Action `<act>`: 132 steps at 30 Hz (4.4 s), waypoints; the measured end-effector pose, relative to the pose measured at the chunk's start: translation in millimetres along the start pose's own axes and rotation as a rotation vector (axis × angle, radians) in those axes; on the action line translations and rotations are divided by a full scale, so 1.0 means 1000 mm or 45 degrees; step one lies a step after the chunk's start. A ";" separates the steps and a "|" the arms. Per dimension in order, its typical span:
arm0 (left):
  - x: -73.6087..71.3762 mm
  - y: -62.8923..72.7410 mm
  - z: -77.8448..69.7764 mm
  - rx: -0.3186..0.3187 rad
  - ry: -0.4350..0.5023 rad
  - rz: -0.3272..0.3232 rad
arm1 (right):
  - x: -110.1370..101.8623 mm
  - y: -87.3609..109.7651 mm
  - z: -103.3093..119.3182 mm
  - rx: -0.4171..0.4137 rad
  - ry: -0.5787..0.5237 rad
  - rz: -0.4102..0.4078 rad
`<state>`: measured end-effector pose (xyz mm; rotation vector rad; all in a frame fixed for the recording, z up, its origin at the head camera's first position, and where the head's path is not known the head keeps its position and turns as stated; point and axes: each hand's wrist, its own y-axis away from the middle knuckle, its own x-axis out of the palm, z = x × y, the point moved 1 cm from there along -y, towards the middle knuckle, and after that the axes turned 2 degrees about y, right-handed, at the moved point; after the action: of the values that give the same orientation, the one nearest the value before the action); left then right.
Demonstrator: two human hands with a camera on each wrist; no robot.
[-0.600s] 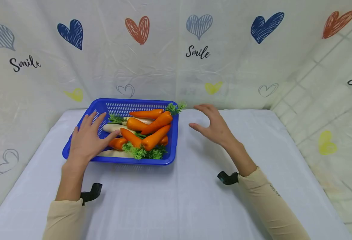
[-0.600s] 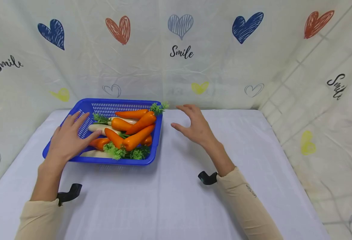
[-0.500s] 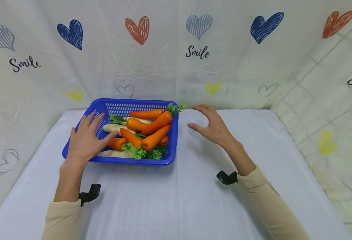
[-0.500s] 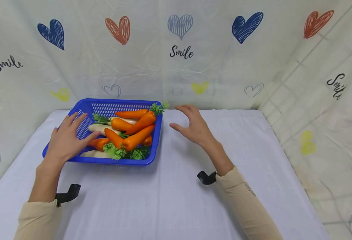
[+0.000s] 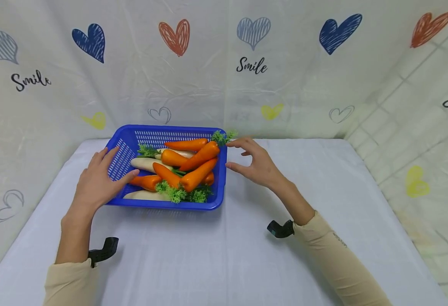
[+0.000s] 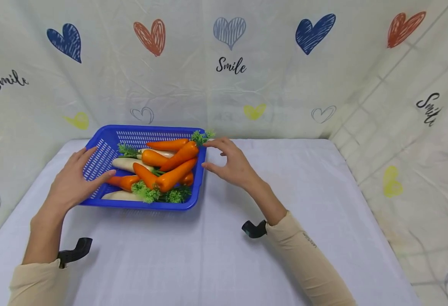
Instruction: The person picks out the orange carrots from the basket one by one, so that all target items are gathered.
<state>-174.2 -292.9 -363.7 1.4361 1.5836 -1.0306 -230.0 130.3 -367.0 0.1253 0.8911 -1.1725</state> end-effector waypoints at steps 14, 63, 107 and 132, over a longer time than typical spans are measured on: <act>-0.006 0.002 0.024 -0.117 0.143 0.131 | 0.015 -0.006 0.013 -0.200 -0.187 0.027; -0.012 0.013 0.084 -0.038 0.998 0.633 | 0.055 -0.033 0.043 -0.166 -0.186 0.545; -0.010 0.014 0.083 -0.090 0.983 0.607 | 0.031 -0.042 0.049 -0.148 -0.422 -0.074; -0.013 0.015 0.082 -0.097 1.071 0.662 | -0.008 -0.040 0.032 0.016 -0.673 -0.212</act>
<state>-157.1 -372.7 -385.3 2.2251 1.5927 -0.0325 -247.2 103.0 -326.1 -0.2457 0.4314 -1.2826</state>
